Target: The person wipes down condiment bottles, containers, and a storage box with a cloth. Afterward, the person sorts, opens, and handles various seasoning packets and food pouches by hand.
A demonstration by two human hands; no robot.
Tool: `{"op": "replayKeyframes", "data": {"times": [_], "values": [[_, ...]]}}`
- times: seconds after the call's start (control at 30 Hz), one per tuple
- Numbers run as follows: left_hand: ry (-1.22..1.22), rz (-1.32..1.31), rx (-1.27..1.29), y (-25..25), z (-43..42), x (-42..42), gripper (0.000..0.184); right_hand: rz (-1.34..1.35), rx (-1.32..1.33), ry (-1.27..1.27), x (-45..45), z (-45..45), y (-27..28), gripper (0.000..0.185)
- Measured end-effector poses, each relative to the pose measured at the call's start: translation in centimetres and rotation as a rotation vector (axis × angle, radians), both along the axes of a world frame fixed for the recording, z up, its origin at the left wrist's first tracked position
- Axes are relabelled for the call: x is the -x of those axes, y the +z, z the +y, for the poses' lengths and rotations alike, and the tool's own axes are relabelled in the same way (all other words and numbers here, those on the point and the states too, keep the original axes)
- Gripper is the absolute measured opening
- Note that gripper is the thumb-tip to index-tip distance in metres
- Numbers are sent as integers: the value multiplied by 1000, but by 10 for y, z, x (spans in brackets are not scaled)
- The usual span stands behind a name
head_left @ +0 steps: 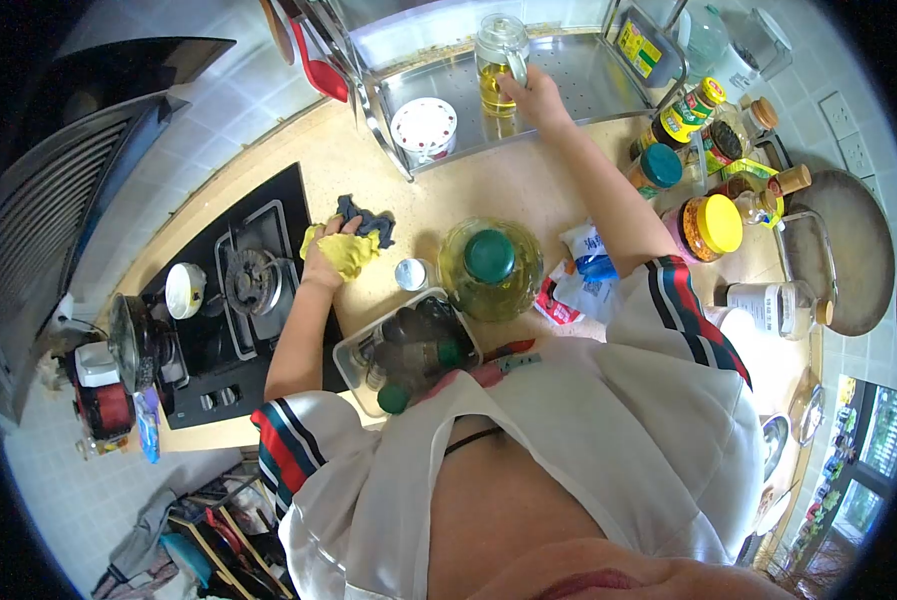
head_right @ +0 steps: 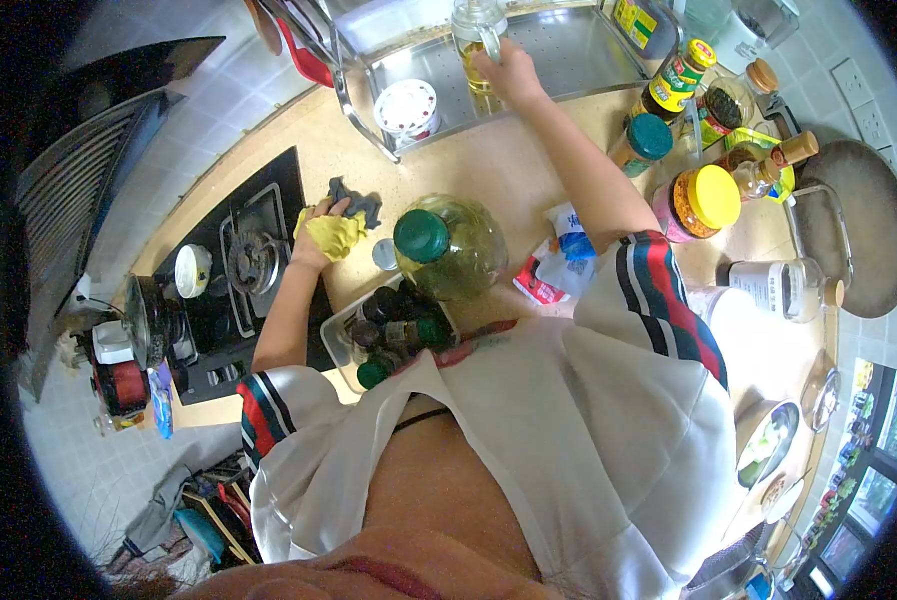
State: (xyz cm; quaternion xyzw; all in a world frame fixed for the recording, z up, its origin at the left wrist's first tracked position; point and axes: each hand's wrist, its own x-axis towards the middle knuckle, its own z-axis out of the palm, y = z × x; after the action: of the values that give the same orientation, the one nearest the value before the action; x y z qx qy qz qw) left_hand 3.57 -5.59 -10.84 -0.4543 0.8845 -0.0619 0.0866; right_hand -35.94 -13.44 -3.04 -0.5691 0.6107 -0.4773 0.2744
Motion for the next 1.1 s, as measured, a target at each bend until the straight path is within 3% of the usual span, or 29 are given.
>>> {"op": "replayKeyframes", "data": {"times": [0.03, 0.13, 0.33, 0.4, 0.5, 0.6, 0.63, 0.67, 0.73, 0.77, 0.83, 0.93, 1.0, 1.07, 1.1], "values": [[-20, 9, -8, 7, 1, -1, 48, -221, -49, 122, -2, 3, 1, 27], [96, 93, -33, 31, 9, 9, 46, -373, -46, 111, -19, 15, -5, 24], [148, 110, -57, 34, 12, 15, 52, -452, -34, 250, -40, 47, 2, 28], [27, 52, -33, 10, 0, 0, 49, -381, -57, 283, -43, 56, 4, 28], [102, 8, -67, 24, 5, 13, 48, -325, 29, 312, -42, 53, -6, 27], [201, -19, -139, 50, 12, 27, 52, -5, -81, 248, -32, 54, 10, 27], [197, -20, -149, 47, 11, 25, 53, 329, -60, 141, -28, 62, 23, 44], [191, -21, -157, 44, 7, 23, 55, 406, 11, 63, -25, 71, 27, 45], [-37, -54, -82, 45, 9, 19, 57, 562, 153, -96, -17, 94, 32, 49], [-151, -69, -43, 46, 9, 16, 58, 445, 252, -66, -15, 107, 33, 43], [40, 302, -156, 5, -9, -17, 44, 210, 298, -4, -14, 146, 45, 36], [189, 770, -224, 15, -7, -16, 52, 100, 210, -87, -23, 219, 65, 23], [499, 1183, -352, 38, -6, -5, 52, -51, 155, 32, -33, 264, 60, 18], [398, 1616, -314, 63, 5, 8, 40, -254, 131, 368, -52, 295, 39, 19], [276, 1624, -310, 77, 4, 13, 39, -120, 151, 420, -65, 304, 34, 19]]}}
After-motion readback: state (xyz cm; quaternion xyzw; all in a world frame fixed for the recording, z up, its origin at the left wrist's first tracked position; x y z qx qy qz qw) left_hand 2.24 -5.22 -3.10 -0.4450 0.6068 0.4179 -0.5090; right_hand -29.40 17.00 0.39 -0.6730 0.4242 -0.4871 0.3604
